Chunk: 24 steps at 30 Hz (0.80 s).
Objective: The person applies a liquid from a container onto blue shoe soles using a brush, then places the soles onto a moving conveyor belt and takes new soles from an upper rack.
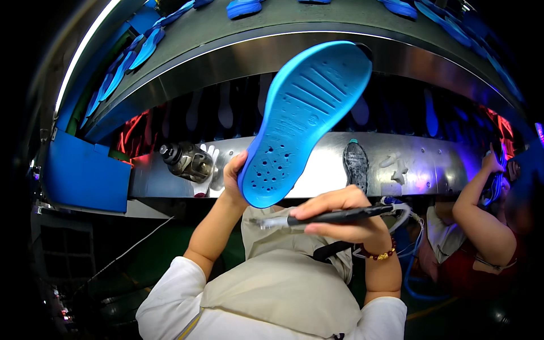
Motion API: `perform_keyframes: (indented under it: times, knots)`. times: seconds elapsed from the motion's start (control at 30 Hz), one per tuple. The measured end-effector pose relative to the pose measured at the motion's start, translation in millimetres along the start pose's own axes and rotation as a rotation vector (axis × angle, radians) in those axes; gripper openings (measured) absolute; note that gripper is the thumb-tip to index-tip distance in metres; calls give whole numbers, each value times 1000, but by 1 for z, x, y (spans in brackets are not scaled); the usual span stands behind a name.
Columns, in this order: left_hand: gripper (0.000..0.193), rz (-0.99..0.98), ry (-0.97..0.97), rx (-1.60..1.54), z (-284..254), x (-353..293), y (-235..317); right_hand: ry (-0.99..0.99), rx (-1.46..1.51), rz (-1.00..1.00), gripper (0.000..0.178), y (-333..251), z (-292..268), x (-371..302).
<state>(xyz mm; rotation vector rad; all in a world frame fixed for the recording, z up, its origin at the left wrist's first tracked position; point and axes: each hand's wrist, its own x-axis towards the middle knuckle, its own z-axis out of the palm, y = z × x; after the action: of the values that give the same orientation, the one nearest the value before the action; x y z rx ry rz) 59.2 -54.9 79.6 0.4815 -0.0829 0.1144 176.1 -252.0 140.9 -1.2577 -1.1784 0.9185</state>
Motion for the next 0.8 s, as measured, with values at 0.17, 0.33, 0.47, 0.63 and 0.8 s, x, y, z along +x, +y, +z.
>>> perform_keyframes:
  times: [0.17,0.33,0.47,0.63,0.8]
  knots:
    - [65,-334,15,198,8,5,15,-36,-197,-148,21,9,5,6]
    - [65,-465,57,260,20,3,19,-170,-187,-165,21,-7,-9,3]
    - [65,-581,119,372,24,6,15,-171,-297,-148,22,-9,-12,2]
    - [65,-698,163,403,17,1,23,-262,-346,-148,20,-20,-24,-2]
    - [66,-672,158,539,12,-7,24,-270,-447,-103,21,-9,-27,-10]
